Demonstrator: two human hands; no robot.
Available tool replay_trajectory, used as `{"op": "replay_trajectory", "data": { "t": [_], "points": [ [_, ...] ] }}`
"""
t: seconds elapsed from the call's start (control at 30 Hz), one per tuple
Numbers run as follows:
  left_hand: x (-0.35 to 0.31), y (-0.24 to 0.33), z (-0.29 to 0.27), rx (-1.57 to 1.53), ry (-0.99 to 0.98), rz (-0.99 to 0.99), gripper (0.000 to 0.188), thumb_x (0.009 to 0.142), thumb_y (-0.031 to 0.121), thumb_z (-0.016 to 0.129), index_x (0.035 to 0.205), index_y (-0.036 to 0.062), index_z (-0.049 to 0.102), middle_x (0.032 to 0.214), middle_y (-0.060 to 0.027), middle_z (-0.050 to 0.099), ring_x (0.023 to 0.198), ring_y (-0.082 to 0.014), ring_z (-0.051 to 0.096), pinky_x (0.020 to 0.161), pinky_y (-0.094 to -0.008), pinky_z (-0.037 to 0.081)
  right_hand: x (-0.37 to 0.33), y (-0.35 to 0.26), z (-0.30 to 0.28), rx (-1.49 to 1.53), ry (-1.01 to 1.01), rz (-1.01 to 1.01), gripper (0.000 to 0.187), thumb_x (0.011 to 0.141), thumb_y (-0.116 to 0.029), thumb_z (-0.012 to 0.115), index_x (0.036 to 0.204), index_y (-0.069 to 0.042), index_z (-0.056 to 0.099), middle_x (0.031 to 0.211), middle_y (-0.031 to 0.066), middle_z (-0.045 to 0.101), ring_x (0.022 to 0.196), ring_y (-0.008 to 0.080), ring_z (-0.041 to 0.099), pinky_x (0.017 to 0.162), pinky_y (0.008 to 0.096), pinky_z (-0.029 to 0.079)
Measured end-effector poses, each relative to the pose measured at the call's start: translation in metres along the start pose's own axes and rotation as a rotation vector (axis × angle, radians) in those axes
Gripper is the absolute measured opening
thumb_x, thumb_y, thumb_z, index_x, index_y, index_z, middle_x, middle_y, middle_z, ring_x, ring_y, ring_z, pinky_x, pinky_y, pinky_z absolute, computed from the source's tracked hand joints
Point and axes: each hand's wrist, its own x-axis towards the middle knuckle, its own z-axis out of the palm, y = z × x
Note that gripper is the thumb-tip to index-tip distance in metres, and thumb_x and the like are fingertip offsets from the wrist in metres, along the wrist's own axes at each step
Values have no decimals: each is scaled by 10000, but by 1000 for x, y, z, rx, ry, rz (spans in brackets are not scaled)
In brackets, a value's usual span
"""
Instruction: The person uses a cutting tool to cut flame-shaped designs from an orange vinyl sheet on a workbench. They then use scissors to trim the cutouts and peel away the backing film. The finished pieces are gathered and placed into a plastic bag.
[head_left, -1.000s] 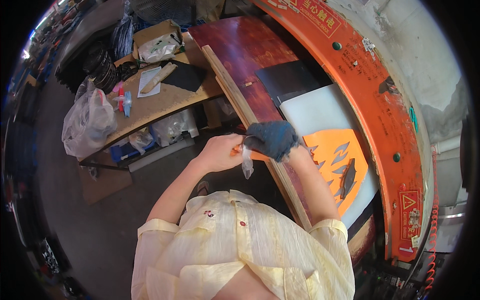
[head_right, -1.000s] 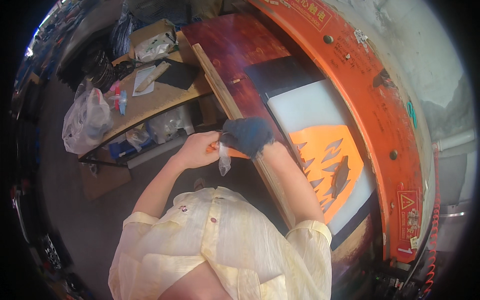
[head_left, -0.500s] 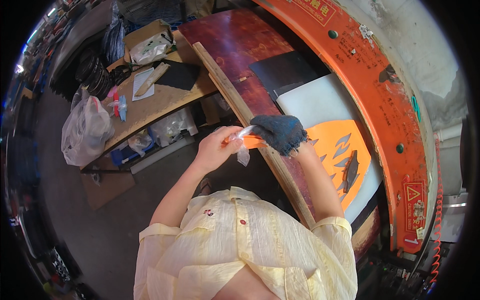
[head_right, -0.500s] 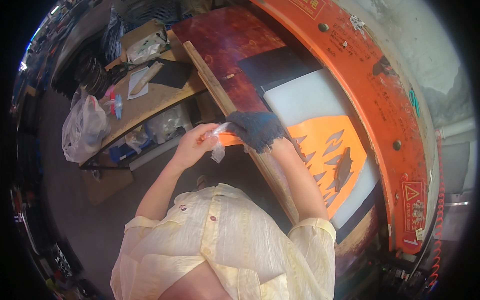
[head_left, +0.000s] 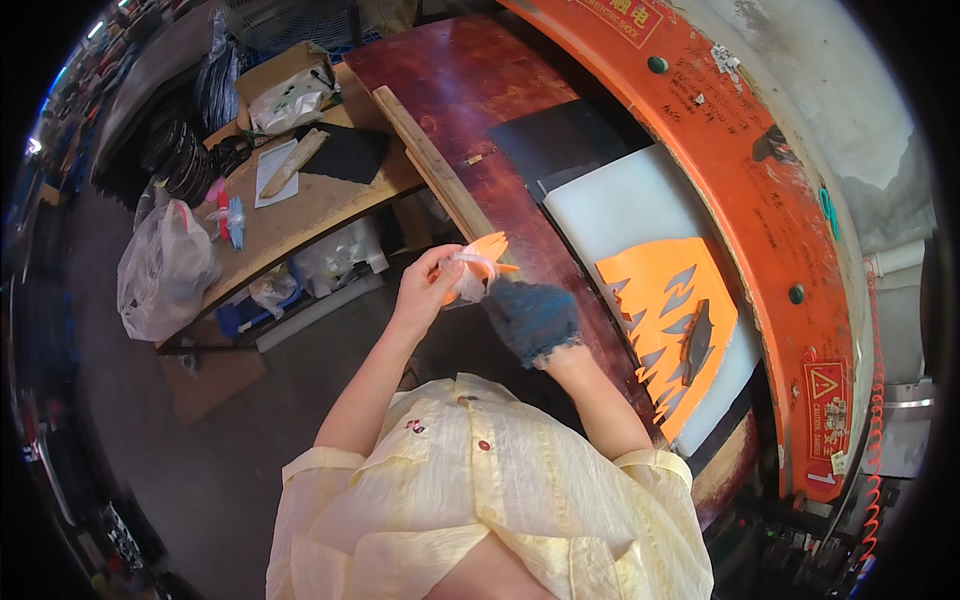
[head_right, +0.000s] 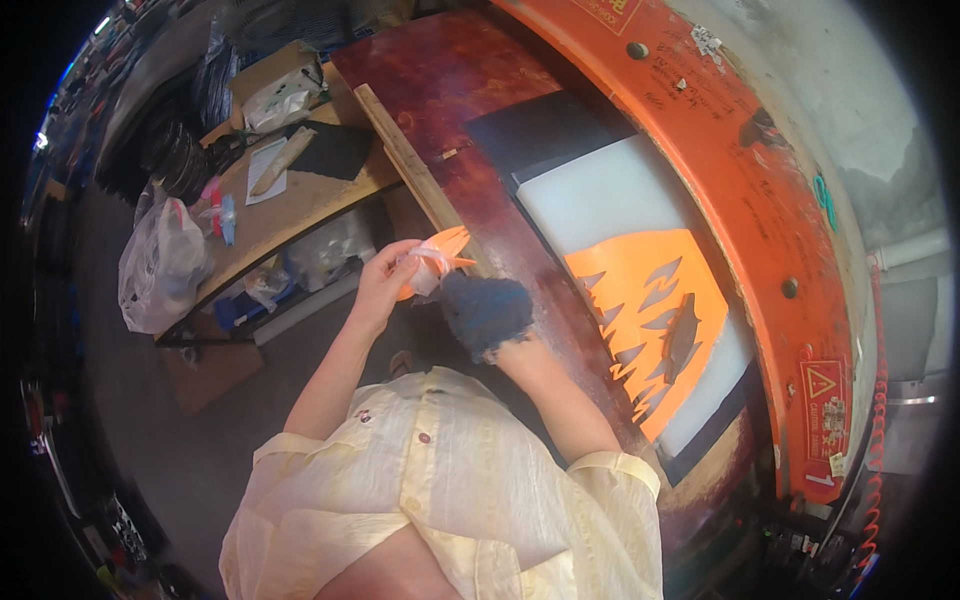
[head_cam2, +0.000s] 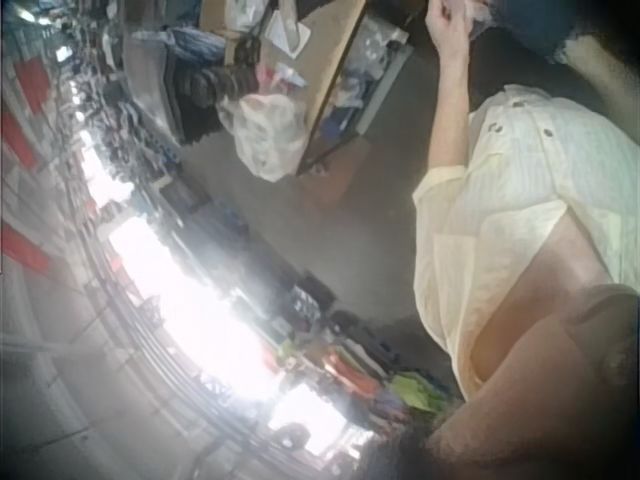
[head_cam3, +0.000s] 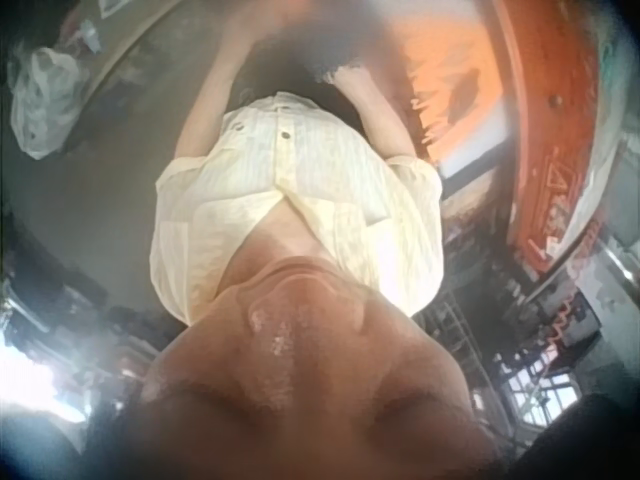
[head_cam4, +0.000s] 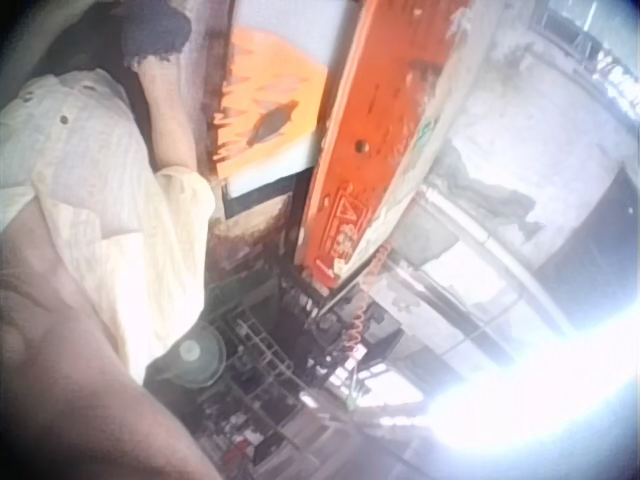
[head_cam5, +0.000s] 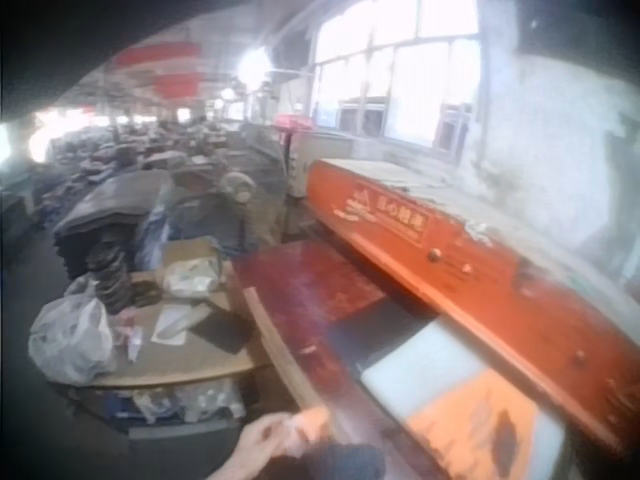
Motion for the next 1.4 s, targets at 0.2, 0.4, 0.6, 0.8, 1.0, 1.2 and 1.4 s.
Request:
{"op": "replay_trajectory", "data": {
  "t": [0.2,0.4,0.6,0.8,1.0,1.2,1.4],
  "points": [
    [-8,17,1,-41,-73,40,318,892,148,617,1159,-18,570,1037,-53,613,912,-88,560,798,-227,452,3,41,10,563,143,-66,150,855,-178,601,898,-41,644,715,139,605,642,294,612,545,340,480],
    [-18,9,10,16,-25,138,310,894,142,605,1169,4,571,1074,-44,595,927,-84,547,803,-224,447,-7,29,20,711,90,48,190,877,-196,609,915,-14,650,811,137,646,718,214,624,646,278,479],
    [-33,29,-12,430,-228,185,301,816,116,652,1106,43,620,945,-44,623,839,-136,602,732,-244,464,-6,49,-16,78,190,-144,176,757,-118,649,918,-49,641,884,129,627,763,286,639,670,328,518],
    [-42,42,2,578,-182,514,303,763,75,679,1057,20,628,908,-86,604,784,-182,584,669,-266,467,17,69,-6,208,147,-295,238,675,-85,660,908,-45,627,861,138,606,758,321,621,629,381,516],
    [-41,30,-1,401,-13,463,272,805,92,669,1064,24,623,885,-54,600,749,-139,570,639,-228,459,-6,47,-9,147,176,-174,127,811,-166,625,856,-49,645,732,118,593,653,277,606,563,367,471],
    [-51,23,-5,-15,-44,180,274,869,94,623,1129,14,587,876,22,554,743,-29,504,615,-174,424,-11,27,16,1608,-338,531,129,888,-201,566,852,-89,618,638,-23,510,492,64,450,426,231,309],
    [-37,18,8,302,-10,510,239,857,81,621,1086,14,605,948,-21,602,765,-76,538,658,-206,447,-32,9,38,1795,-349,509,115,883,-148,548,939,-56,587,738,1,573,588,98,524,482,246,397]
  ]
}}
